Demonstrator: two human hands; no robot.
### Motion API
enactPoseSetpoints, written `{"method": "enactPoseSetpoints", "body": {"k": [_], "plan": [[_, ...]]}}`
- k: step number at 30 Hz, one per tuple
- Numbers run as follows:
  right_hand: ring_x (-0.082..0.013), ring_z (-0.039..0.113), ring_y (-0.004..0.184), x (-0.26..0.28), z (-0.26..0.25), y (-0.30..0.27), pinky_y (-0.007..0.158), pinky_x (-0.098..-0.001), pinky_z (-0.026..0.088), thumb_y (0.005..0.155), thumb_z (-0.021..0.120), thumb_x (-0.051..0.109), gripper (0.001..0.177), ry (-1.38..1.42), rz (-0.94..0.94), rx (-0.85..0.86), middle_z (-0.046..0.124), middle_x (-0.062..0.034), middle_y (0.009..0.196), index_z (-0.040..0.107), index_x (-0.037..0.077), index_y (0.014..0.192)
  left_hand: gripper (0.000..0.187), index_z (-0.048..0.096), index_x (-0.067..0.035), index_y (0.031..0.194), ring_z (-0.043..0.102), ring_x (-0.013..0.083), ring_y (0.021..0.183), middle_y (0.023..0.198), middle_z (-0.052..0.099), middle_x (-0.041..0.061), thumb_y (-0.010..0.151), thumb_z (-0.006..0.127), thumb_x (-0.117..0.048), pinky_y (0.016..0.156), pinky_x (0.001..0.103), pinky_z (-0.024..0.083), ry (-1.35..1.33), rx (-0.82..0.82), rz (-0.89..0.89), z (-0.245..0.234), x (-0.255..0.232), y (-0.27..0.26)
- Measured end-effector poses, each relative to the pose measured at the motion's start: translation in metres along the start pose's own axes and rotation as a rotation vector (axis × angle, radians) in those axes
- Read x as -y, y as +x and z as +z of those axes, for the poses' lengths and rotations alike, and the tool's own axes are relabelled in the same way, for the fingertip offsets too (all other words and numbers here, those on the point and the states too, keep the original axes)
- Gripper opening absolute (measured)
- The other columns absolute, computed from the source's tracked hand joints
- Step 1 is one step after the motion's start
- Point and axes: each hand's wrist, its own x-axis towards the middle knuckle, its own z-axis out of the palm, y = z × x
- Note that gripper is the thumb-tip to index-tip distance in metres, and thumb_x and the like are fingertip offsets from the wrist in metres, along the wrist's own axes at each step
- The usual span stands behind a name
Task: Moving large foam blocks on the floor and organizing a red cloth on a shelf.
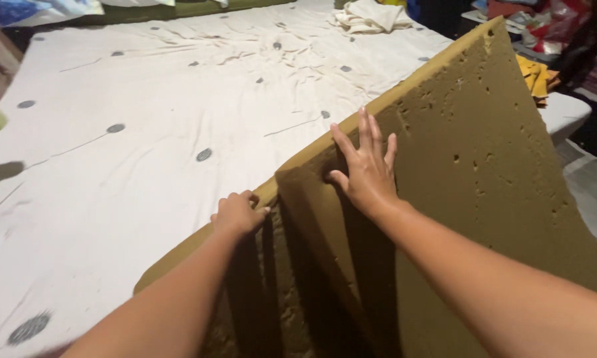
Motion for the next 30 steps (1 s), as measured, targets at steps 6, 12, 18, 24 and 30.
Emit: {"method": "enactPoseSetpoints", "body": {"k": [6,12,18,24,30], "plan": [[-0.0422,0.008,0.159,0.026,0.022,-0.037,0.123,-0.0652,0.016,0.087,0.059,-0.006,0.091,-0.073,-0.034,-0.007,0.005,-0.0132,0.175,0.035,0.036,0.164,0.054,0.065,-0.029,0.134,0.059,0.0314,0.127,0.132,0.067,0.004,0.084,0.077,-0.046,0.104,0.049,0.05,-0.085,-0.018,0.055,0.016,0.025,-0.019],[-0.0446,-0.004,0.153,0.079,-0.003,-0.071,0.112,-0.0753,0.01,0.093,0.07,0.018,0.077,0.126,-0.066,0.128,-0.005,-0.0159,0.17,0.032,0.029,0.159,0.061,0.054,-0.031,0.146,0.042,0.0309,0.143,0.148,0.051,0.008,0.089,0.074,-0.04,0.113,0.053,0.04,-0.102,-0.018,-0.017,0.019,0.035,-0.046],[-0.0407,-0.008,0.154,0.101,0.008,-0.114,0.114,-0.0756,0.005,0.08,0.075,0.025,0.096,-0.086,-0.074,0.292,-0.008,-0.0169,0.172,0.028,0.025,0.164,0.065,0.048,-0.026,0.148,0.031,0.0254,0.148,0.155,0.042,0.002,0.089,0.075,-0.034,0.119,0.062,0.022,-0.091,-0.071,-0.183,0.02,0.063,-0.084],[-0.0317,-0.006,0.161,0.105,0.051,-0.098,0.125,-0.0638,-0.01,0.084,0.068,0.011,0.085,-0.191,-0.462,0.191,-0.001,-0.0166,0.173,0.034,0.02,0.161,0.066,0.048,-0.021,0.148,0.032,0.0259,0.148,0.155,0.043,0.004,0.09,0.074,-0.036,0.121,0.062,0.02,-0.112,-0.111,-0.231,0.031,0.086,-0.087],[-0.0338,-0.007,0.157,0.117,0.043,-0.065,0.109,-0.0699,-0.019,0.082,0.07,0.031,0.09,-0.419,-0.396,0.384,0.001,-0.0173,0.171,0.025,0.025,0.16,0.079,0.042,-0.032,0.151,0.003,0.0362,0.156,0.166,0.016,0.01,0.085,0.081,-0.05,0.119,0.073,0.007,-0.187,-0.039,-0.569,-0.001,0.101,-0.121]]}}
